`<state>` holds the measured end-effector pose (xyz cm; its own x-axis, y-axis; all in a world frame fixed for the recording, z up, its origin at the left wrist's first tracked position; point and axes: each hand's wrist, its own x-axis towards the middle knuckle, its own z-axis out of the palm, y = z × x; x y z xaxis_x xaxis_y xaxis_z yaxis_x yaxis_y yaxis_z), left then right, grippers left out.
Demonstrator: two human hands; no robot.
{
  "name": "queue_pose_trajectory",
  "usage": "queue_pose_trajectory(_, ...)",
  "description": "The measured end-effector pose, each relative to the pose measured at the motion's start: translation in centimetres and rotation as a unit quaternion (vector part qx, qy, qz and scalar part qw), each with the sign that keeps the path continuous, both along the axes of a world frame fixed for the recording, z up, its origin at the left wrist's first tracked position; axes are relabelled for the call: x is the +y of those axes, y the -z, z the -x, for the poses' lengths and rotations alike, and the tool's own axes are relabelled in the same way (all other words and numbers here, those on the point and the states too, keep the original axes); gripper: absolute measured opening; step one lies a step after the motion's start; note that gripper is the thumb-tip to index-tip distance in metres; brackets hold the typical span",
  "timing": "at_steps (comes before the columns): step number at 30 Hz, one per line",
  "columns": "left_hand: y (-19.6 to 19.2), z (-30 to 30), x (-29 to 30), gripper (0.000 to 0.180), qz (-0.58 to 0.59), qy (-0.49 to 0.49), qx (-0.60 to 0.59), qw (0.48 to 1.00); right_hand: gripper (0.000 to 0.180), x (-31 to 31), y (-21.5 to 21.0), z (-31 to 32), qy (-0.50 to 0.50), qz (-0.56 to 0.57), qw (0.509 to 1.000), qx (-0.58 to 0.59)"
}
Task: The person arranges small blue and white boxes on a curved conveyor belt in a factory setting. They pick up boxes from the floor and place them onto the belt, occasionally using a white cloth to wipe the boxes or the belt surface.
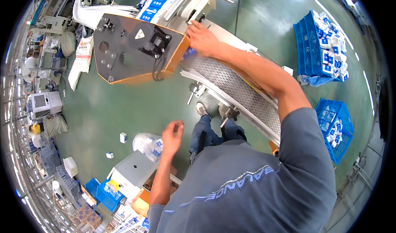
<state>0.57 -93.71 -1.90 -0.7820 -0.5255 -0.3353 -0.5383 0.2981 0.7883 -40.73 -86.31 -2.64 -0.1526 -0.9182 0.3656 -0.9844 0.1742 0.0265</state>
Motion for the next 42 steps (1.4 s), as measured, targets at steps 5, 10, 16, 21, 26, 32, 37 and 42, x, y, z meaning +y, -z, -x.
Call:
queue_pose_trajectory(5,0.0,-3.9,2.6,0.02,-0.041,-0.033,0.001,0.999,0.043,12.6,-4.1,-3.0,0.008,0.003,0.999,0.035)
queue_pose_trajectory(10,0.5,-4.9,5.0,0.023,-0.097,-0.04,0.038,0.994,0.055,21.3,-15.1,-10.0,0.126,-0.003,0.991,-0.045)
queue_pose_trajectory(16,-8.9,1.5,11.6,0.08,-0.138,0.108,0.229,0.957,0.064,28.3,-17.9,-22.0,0.206,0.222,0.93,-0.207)
queue_pose_trajectory(21,-11.3,1.9,17.3,0.118,-0.208,0.034,0.374,0.903,0.072,25.5,-14.9,-32.2,0.262,0.193,0.921,-0.216)
queue_pose_trajectory(26,-8.1,1.0,14.4,0.087,-0.266,-0.098,0.329,0.901,0.071,27.7,-14.5,-31.8,0.118,0.068,0.907,-0.398)
queue_pose_trajectory(32,-8.5,1.6,11.9,0.084,-0.286,-0.089,0.266,0.916,0.092,28.2,-13.0,-24.3,0.04,0.052,0.873,-0.483)
queue_pose_trajectory(37,-10.0,6.1,14.3,0.106,-0.235,-0.089,0.305,0.918,0.12,23.5,-13.6,-20.7,-0.018,-0.037,0.702,-0.711)
queue_pose_trajectory(42,-11.4,7.6,11.4,0.108,-0.25,-0.176,0.278,0.911,0.053,19.7,-11.4,-9.4,-0.083,0.048,0.827,-0.555)
